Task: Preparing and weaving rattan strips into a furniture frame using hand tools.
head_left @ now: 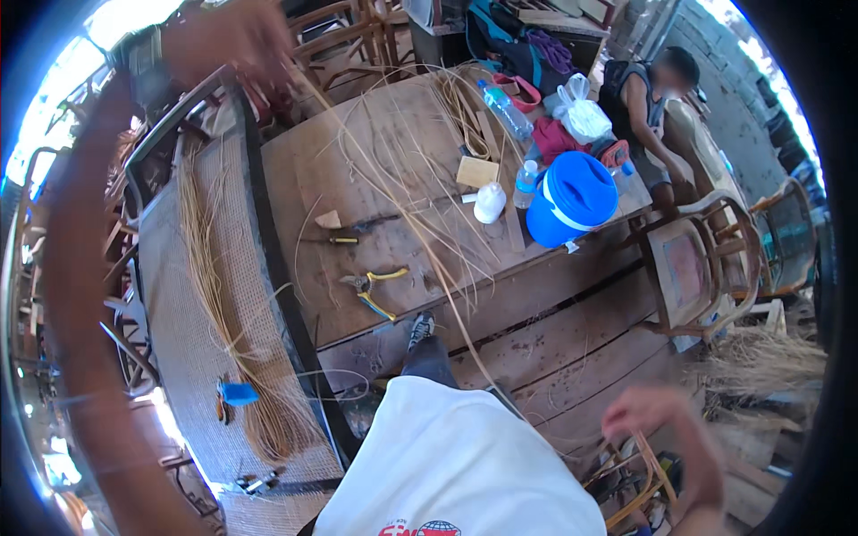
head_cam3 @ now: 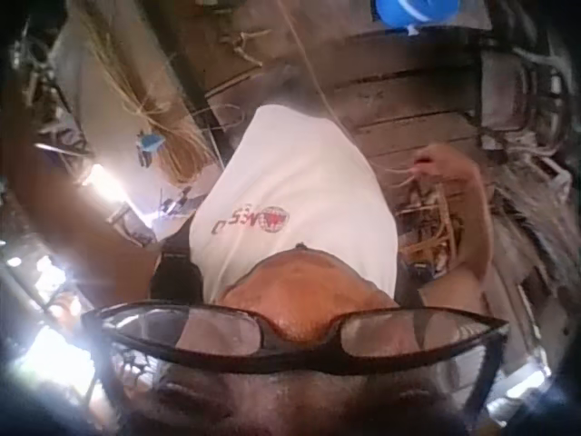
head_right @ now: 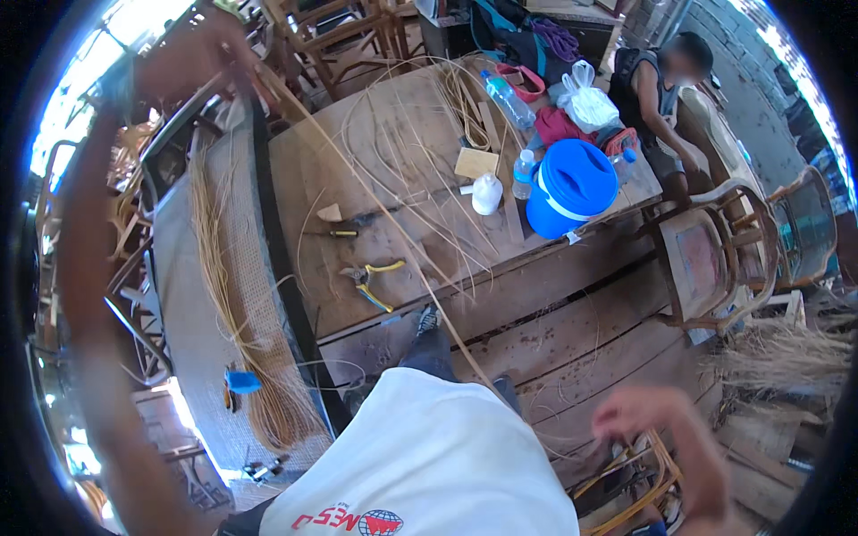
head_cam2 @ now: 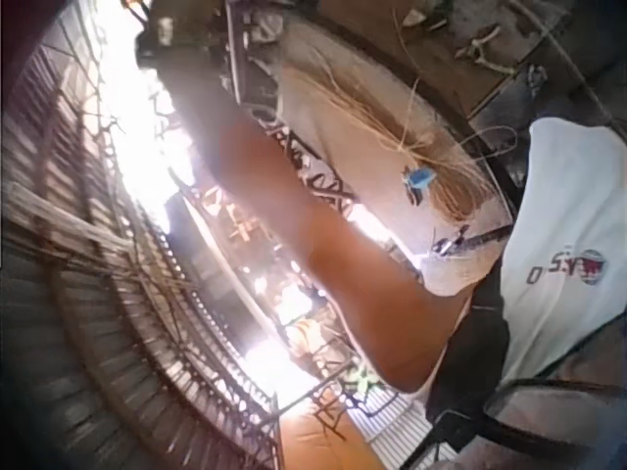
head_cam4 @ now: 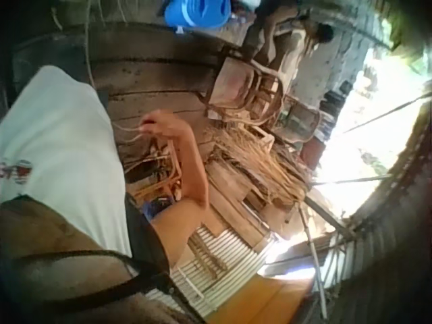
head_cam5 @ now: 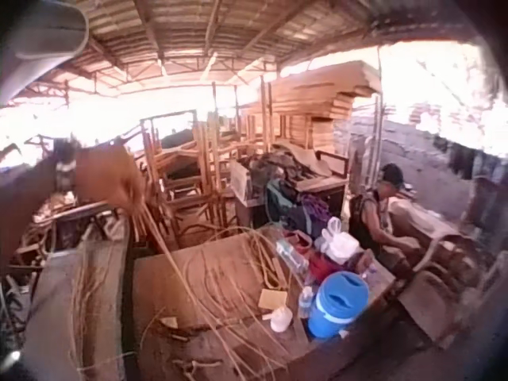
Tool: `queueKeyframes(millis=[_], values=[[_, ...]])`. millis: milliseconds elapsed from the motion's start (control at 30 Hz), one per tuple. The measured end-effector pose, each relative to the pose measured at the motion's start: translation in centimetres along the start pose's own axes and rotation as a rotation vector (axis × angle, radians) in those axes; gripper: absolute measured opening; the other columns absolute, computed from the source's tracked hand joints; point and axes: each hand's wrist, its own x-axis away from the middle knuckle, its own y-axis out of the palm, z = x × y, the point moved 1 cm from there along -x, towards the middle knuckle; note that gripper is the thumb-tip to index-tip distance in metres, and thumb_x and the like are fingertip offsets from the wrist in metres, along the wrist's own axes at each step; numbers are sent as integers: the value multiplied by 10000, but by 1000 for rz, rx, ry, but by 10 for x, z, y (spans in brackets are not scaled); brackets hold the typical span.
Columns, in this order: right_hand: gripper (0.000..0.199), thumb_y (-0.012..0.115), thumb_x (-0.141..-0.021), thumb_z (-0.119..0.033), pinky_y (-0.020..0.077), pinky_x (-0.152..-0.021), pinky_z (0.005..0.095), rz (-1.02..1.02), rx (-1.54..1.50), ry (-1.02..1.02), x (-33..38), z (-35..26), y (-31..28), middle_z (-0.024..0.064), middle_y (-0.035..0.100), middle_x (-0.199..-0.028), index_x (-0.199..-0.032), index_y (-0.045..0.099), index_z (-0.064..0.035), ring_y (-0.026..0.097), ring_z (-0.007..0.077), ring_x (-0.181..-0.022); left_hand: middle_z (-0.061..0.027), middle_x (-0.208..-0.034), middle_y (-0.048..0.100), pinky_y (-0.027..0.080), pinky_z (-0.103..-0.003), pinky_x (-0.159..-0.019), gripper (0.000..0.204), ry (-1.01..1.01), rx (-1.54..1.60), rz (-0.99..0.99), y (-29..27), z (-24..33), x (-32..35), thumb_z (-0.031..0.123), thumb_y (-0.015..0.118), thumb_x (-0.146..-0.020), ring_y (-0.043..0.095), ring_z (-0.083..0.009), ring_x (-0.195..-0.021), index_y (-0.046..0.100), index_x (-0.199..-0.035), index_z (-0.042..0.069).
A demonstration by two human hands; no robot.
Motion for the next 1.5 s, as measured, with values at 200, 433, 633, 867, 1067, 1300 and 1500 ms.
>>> queueKeyframes(millis=[200,433,633,867,1067,1300,1500], values=[[275,528,-979,-286,300,-476,238,1142,1,-926,-50,-351,-237,-17,561,-647,-912,651,-49,411,55,-526,-77,-833,677,495,-328,-681,227,101,-13,398,-45,-96,55,256,639,-871,636,-181,-734,709,-978,68],[114,689,-851,-156,382,-467,341,1212,-702,-1144,-183,-417,-389,73,568,-639,-819,667,-50,501,152,-522,-103,-934,677,506,-362,-754,236,281,126,687,-28,-184,-13,235,555,-912,648,-218,-831,689,-1035,86],[197,601,-881,-177,379,-520,271,874,-924,-555,-328,-273,-234,-25,529,-640,-700,571,-103,484,65,-596,-58,-656,621,476,-380,-624,331,-534,447,575,168,-237,-113,404,584,-916,611,-171,-658,725,-905,104],[120,593,-909,-152,467,-559,280,918,-886,-172,-392,-168,-65,27,610,-714,-883,619,-38,572,104,-640,12,-816,676,386,-243,-498,308,-390,1350,424,387,-198,-194,302,636,-931,510,-50,-592,694,-1080,40],[247,619,-874,-267,525,-709,409,1172,-569,-122,-387,-152,-69,204,676,-874,-956,645,-36,670,357,-800,53,-658,570,304,-226,-417,240,-292,1306,326,372,-180,-200,251,646,-918,417,-29,-470,703,-1056,65],[249,640,-885,-283,528,-665,352,1057,-578,-223,-353,-92,-64,109,701,-840,-1015,667,-73,671,203,-722,32,-623,599,292,-227,-393,179,-258,1101,398,374,-156,-231,230,681,-902,415,-42,-432,721,-942,60],[263,618,-917,-287,515,-643,327,1055,-755,-261,-349,22,3,80,685,-826,-1043,665,-61,615,144,-684,-14,-729,672,302,-227,-383,161,-240,1162,512,369,-123,-246,196,671,-910,418,-43,-423,708,-954,46]])
